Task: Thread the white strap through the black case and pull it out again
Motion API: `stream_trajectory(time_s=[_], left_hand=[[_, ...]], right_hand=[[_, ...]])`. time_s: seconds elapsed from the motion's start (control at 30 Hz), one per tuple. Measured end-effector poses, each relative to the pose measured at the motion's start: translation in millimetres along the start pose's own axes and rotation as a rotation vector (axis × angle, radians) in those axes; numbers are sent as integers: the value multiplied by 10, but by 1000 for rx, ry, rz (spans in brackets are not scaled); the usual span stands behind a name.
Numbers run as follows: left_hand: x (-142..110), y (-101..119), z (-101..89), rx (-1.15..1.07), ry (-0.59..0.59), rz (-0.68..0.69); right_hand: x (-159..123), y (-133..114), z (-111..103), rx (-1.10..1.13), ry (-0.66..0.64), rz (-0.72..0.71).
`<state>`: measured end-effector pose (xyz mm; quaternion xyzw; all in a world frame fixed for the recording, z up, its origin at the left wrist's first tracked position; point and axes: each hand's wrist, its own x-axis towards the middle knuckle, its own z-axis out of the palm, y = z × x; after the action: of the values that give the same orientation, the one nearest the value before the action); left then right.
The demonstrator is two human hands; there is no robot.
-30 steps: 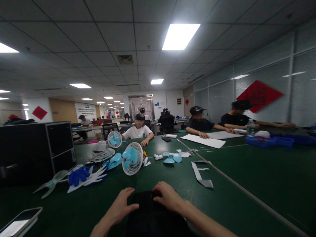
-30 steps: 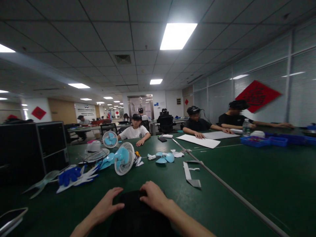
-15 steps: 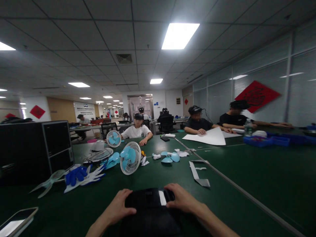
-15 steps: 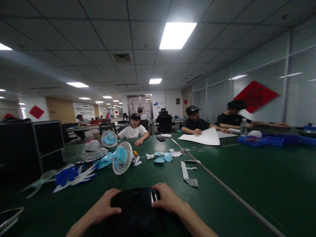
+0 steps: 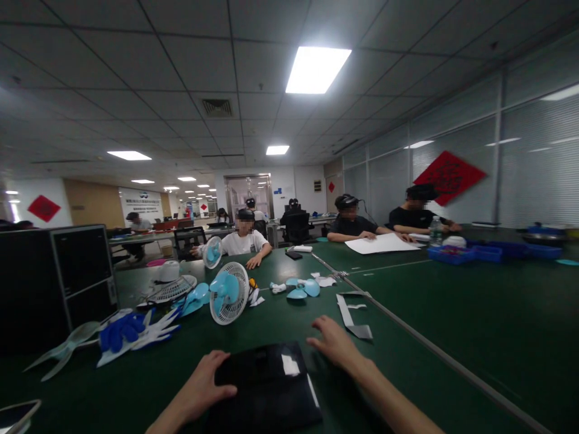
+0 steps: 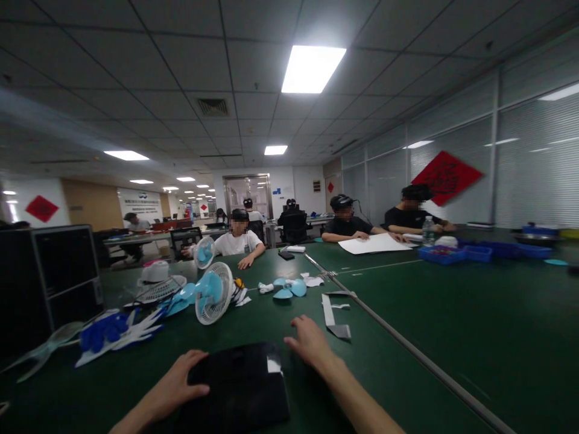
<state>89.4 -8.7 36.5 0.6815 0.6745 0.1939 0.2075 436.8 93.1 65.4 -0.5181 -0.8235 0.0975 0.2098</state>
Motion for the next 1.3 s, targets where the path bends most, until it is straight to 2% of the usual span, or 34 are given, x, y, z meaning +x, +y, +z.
stream_trajectory(time_s=[0.13,0.27,0.47,0.67,0.97,1.17,1.3], left_hand=[[6,-7,12,-5,16,-15],[-24,57,-13,-6,16,-17],[-26,63,-21,-11,13,-26],[11,-29,19,-3,29,38],[11,-44,14,-17,7,7],[-4,-4,-2,-18,19,20],[-3,-11,4,-15,12,15]], right_hand=[[85,391,-144,-214,107,229],[125,651,-146,-250,123,317],[154,815,-60,-258,128,376],[198,891,-33,-238,129,375],[200,916,-87,-217,183,417],[127,920,-337,-212,358,409],[90,741,-473,-114,544,293]])
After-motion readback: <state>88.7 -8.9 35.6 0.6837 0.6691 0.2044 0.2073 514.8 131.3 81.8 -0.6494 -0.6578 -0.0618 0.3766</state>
